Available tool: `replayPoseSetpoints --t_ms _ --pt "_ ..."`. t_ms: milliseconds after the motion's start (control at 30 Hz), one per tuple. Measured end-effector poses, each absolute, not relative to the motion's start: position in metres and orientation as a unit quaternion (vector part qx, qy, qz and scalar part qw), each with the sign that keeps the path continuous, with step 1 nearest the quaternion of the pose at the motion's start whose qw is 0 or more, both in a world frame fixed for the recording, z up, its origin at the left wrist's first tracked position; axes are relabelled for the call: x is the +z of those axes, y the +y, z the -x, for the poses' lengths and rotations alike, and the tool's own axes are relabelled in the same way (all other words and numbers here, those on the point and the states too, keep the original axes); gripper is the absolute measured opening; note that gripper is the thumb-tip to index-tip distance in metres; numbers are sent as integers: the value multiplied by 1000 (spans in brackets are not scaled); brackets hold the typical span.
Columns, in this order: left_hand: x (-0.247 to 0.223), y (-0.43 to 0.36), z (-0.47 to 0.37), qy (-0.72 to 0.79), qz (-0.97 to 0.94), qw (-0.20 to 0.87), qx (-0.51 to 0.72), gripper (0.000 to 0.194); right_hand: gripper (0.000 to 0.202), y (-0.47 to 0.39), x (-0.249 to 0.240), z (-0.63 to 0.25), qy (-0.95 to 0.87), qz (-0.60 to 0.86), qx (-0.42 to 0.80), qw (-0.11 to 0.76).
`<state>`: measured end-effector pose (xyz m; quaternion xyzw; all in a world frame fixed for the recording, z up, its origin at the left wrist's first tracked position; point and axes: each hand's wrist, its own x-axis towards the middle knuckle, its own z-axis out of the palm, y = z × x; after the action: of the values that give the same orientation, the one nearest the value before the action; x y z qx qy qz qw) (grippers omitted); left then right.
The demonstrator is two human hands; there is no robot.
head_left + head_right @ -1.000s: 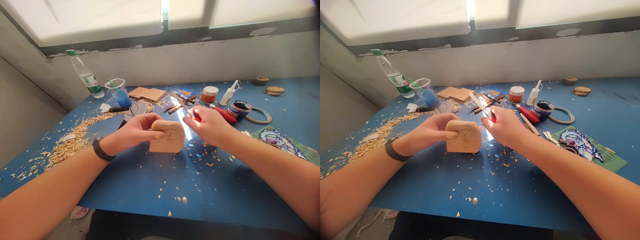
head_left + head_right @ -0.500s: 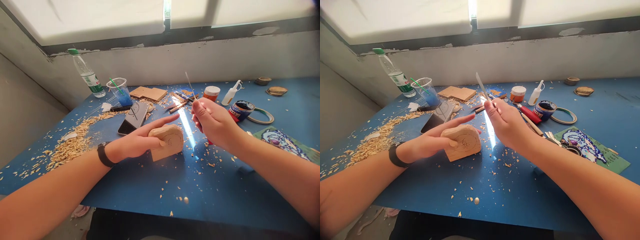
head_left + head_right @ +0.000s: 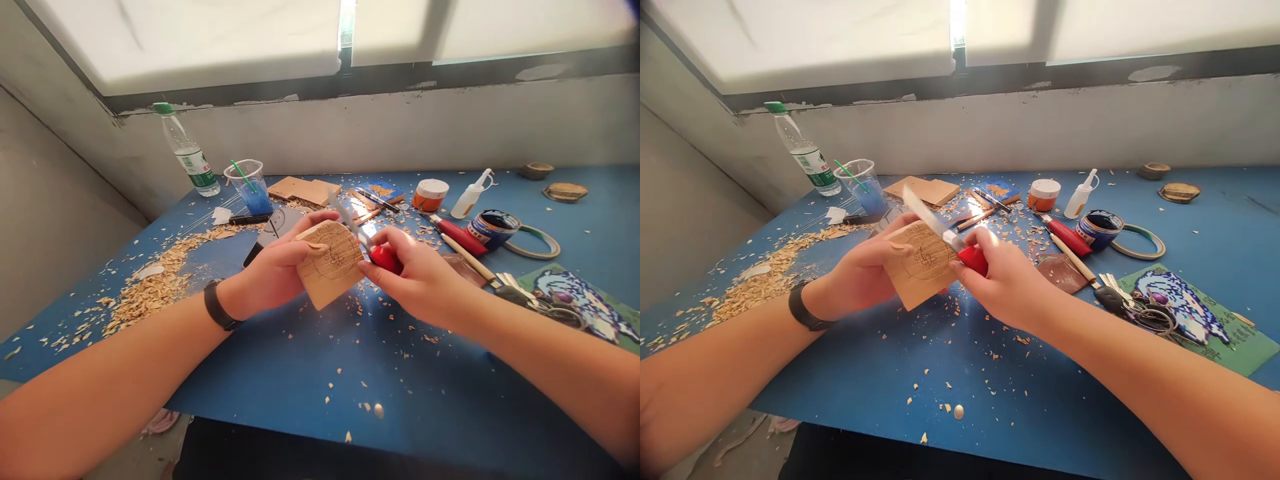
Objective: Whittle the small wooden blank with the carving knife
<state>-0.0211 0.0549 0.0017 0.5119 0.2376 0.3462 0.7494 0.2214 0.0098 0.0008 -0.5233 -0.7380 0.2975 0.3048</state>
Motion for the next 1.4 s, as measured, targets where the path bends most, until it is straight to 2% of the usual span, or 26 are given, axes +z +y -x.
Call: replayPoseSetpoints --t_ms 100,167,333,533,700,800,967,1200,1400 --pt "2 51 21 212 -508 771 321 45 12 7 -1 -220 -788 506 217 277" --pt "0 49 20 197 -515 771 320 52 9 4 1 -219 -809 494 178 264" --pt "-8 41 12 179 -519 769 329 66 18 -6 5 -214 -843 470 130 226" --pt "-15 30 8 185 -621 686 331 46 23 -14 5 -211 -861 465 56 199" --pt "-9 30 17 205 -717 599 290 53 16 -15 3 -210 -869 449 61 200" --pt "-5 31 22 212 -720 611 253 59 15 -15 3 -208 -867 465 66 170" --pt "-6 36 24 224 -694 631 266 75 23 -17 5 -208 -860 482 64 157" --pt "-12 41 18 220 -698 614 294 66 19 -18 3 -204 -853 499 77 134" --pt "-7 36 11 249 -731 555 309 63 25 -14 -4 -203 -844 512 55 151"
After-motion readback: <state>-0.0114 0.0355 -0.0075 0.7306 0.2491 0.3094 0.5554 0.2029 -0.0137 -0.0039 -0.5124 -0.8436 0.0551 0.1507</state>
